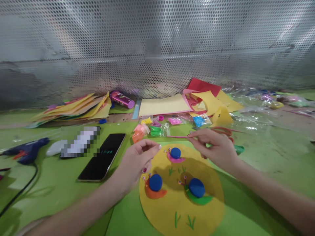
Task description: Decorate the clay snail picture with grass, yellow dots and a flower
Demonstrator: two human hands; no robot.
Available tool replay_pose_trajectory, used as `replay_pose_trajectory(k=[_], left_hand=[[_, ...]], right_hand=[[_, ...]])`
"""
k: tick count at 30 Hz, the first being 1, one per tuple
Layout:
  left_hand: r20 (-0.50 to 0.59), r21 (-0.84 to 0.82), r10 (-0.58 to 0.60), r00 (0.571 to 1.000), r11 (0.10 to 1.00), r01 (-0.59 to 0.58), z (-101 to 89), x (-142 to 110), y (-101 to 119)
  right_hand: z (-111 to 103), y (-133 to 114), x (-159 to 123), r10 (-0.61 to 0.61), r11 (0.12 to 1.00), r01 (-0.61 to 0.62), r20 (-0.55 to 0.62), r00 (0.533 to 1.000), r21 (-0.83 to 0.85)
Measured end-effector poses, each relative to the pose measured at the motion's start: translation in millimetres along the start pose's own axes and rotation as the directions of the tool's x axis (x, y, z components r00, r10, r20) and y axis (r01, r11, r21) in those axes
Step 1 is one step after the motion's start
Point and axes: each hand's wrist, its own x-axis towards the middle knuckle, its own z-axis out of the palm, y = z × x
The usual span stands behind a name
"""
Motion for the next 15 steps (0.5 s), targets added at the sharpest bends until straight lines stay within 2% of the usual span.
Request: replay_pose_trajectory(k=[3, 5, 8, 11, 15], left_hand=[[-0.036, -0.026, 0.0, 0.999, 1.0, -0.001, -7.9, 6, 4], [-0.053, -0.045, -0.008, 0.999, 0.999, 0.006, -12.7, 11, 5], [-0.065, -0.07, -0.033, 0.997, 0.997, 0.029, -17.6, 15, 5], [-0.067, -0.083, -0.07, 0.995, 0.994, 0.065, -18.9, 16, 4], [-0.096, -0.104, -0.121, 0.988, 0.988, 0.11, -19.4, 17, 4]], right_hand=[[-6, 15, 5, 0.037, 0.995, -0.038, -0.017, 0.999, -0.094], [-7, 28, 7, 0.023, 0.986, -0.02, 0.019, 1.0, -0.164], [-5, 48, 8, -0.03, 0.959, 0.064, 0.127, 0.991, -0.274], [-5, 62, 8, -0.056, 0.914, 0.154, 0.26, 0.964, -0.376], [-4, 67, 8, 0.019, 0.864, 0.201, 0.429, 0.903, -0.462]])
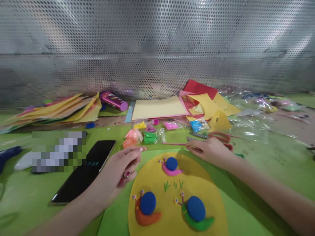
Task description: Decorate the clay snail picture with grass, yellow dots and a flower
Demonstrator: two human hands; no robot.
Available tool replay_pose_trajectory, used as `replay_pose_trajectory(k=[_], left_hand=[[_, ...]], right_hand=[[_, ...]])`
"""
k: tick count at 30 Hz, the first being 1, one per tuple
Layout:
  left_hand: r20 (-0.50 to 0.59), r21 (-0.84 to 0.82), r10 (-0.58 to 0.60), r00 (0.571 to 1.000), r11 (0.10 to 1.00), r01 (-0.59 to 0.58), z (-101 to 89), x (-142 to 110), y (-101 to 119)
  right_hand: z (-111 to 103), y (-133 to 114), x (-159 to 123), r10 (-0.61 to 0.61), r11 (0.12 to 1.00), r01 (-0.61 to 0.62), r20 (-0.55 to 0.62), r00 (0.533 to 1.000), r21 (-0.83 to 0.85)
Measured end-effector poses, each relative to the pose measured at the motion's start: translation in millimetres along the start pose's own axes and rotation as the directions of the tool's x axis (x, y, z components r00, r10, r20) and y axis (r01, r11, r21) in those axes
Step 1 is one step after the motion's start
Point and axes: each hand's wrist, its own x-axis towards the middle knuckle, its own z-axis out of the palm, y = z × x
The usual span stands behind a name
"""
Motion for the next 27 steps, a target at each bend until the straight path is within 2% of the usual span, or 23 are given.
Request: replay_pose_trajectory(k=[6, 15, 19, 27], left_hand=[[0.042, 0.006, 0.005, 0.999, 1.0, -0.005, -3.3, 4, -3], [0.094, 0.057, 0.009, 0.996, 0.998, -0.014, -1.9, 2, -6], [0.104, 0.078, -0.003, 0.995, 0.997, -0.005, -0.9, 2, -6], [0.096, 0.11, -0.006, 0.995, 0.994, -0.005, -1.7, 4, -7]], right_hand=[[0, -9, 8, 0.093, 0.987, -0.066, 0.188, 0.978, -0.146], [0, -18, 24, 0.329, 0.914, -0.241, 0.249, 0.911, -0.327], [-2, -21, 26, 0.32, 0.915, -0.219, 0.28, 0.905, -0.34], [-9, -22, 26, 0.229, 0.926, -0.074, 0.396, 0.889, -0.37]])
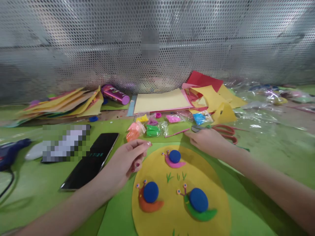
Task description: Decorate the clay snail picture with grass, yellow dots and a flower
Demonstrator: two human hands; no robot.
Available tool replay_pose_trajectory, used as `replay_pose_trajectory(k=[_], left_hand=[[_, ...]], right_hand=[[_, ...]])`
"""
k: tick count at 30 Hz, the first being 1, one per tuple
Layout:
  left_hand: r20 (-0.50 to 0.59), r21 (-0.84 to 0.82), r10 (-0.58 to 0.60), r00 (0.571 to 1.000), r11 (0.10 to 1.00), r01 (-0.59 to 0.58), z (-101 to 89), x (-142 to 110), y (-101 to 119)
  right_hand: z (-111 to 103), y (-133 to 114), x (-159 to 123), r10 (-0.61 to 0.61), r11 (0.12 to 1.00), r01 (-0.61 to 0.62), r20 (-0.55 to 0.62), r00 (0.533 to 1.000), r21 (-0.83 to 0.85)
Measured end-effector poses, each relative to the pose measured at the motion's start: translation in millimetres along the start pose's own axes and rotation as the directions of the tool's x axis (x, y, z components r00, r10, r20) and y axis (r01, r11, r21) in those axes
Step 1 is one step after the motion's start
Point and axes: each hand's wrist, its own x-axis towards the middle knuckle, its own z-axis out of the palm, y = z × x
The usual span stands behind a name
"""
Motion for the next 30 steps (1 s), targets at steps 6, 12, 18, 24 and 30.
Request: replay_pose_trajectory(k=[6, 12, 18, 24, 30], left_hand=[[-0.006, 0.016, -0.013, 1.0, 1.0, 0.013, -2.6, -1, -3], [-0.01, 0.043, -0.021, 1.0, 0.999, 0.022, -2.1, -1, -2], [-0.016, 0.049, -0.024, 1.0, 0.998, 0.025, -1.2, -1, -1], [-0.013, 0.049, -0.022, 1.0, 0.999, 0.023, -1.6, 0, -1], [-0.023, 0.051, -0.038, 0.999, 0.998, 0.039, -0.2, 1, 0]], right_hand=[[-5, 4, -12, -0.026, 1.0, 0.027, 0.065, 0.998, -0.013], [-5, 11, -20, -0.014, 0.998, 0.009, 0.098, 0.995, 0.057], [-12, 18, -39, -0.03, 0.995, 0.013, 0.17, 0.985, 0.1], [-10, 5, -35, 0.031, 0.999, -0.034, 0.189, 0.982, 0.013], [-13, 6, -41, 0.039, 0.999, -0.036, 0.23, 0.973, -0.018]])
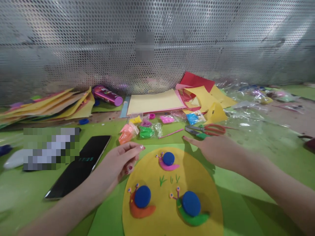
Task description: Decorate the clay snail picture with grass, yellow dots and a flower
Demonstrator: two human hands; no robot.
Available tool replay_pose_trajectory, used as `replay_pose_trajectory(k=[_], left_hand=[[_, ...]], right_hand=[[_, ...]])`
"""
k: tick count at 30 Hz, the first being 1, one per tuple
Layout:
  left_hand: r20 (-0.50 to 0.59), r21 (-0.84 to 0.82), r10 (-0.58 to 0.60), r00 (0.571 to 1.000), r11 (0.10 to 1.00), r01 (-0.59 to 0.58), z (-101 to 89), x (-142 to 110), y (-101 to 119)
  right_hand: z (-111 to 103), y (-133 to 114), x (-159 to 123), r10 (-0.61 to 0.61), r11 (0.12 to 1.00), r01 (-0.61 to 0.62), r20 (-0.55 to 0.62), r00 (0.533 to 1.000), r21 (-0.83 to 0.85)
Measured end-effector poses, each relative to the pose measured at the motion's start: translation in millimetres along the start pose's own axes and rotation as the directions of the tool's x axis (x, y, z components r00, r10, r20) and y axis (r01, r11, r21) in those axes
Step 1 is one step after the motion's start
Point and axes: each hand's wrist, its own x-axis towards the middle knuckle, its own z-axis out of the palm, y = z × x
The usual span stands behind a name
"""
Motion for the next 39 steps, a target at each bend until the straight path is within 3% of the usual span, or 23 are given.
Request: replay_pose_trajectory(k=[5, 11, 21, 28, 39], left_hand=[[0.005, 0.019, -0.018, 1.0, 1.0, 0.018, -1.8, -1, -1], [-0.004, 0.008, 0.003, 1.0, 1.0, -0.003, -0.1, -1, -1], [-0.017, -0.005, 0.013, 1.0, 1.0, -0.013, -1.6, -3, 0], [-0.019, 0.01, -0.006, 1.0, 1.0, 0.006, -0.2, -1, -1], [-0.034, 0.02, -0.031, 0.999, 0.999, 0.032, 0.1, -1, -1]], right_hand=[[2, 2, -7, 0.004, 1.0, -0.003, 0.035, 0.999, -0.015], [7, -6, 2, 0.017, 1.0, -0.017, -0.045, 0.999, -0.005], [7, 4, 9, -0.014, 0.999, 0.018, -0.143, 0.99, 0.029], [6, -3, 8, -0.002, 0.999, 0.008, -0.109, 0.994, 0.048], [0, 7, -3, -0.01, 0.997, 0.015, -0.06, 0.998, 0.078]])
